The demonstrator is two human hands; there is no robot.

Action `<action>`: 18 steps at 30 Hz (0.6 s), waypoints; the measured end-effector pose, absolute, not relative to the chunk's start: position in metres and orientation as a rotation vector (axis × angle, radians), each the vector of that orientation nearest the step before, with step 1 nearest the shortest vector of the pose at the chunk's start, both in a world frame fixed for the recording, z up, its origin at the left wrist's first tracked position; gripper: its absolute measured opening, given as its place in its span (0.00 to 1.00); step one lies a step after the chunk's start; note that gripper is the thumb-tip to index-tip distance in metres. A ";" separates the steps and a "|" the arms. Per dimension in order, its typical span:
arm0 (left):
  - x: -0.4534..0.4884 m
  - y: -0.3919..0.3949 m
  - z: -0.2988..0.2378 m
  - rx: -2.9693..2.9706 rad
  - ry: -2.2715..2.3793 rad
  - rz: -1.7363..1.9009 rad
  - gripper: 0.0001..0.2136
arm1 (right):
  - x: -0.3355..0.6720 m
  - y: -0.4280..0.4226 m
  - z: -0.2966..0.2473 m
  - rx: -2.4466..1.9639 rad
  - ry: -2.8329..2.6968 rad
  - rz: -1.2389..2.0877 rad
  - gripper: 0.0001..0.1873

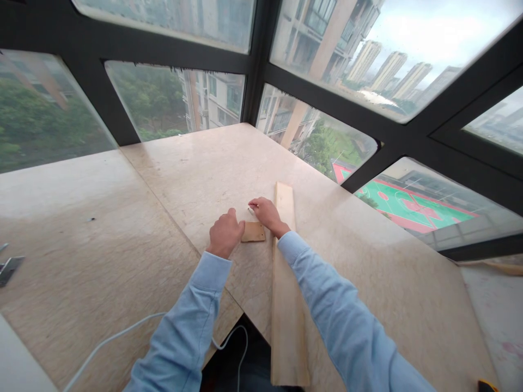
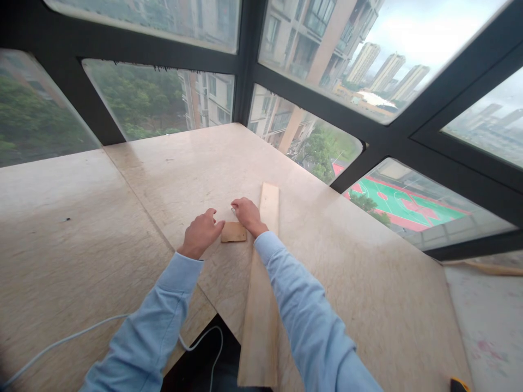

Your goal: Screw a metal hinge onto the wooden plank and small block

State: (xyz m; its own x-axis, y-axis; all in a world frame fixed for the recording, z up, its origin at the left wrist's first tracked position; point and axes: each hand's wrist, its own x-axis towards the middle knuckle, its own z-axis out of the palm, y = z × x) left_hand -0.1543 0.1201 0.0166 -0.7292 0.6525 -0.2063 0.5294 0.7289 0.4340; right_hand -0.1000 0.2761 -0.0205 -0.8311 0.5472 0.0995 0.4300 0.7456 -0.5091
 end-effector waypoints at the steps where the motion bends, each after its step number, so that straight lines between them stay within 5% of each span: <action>1: -0.153 0.120 0.018 0.941 2.583 0.503 0.20 | -0.096 0.278 -0.019 -0.772 -2.681 0.696 0.12; 18: -0.083 0.152 -0.012 1.122 1.954 1.027 0.14 | 0.015 0.283 -0.006 -0.826 -2.709 0.634 0.05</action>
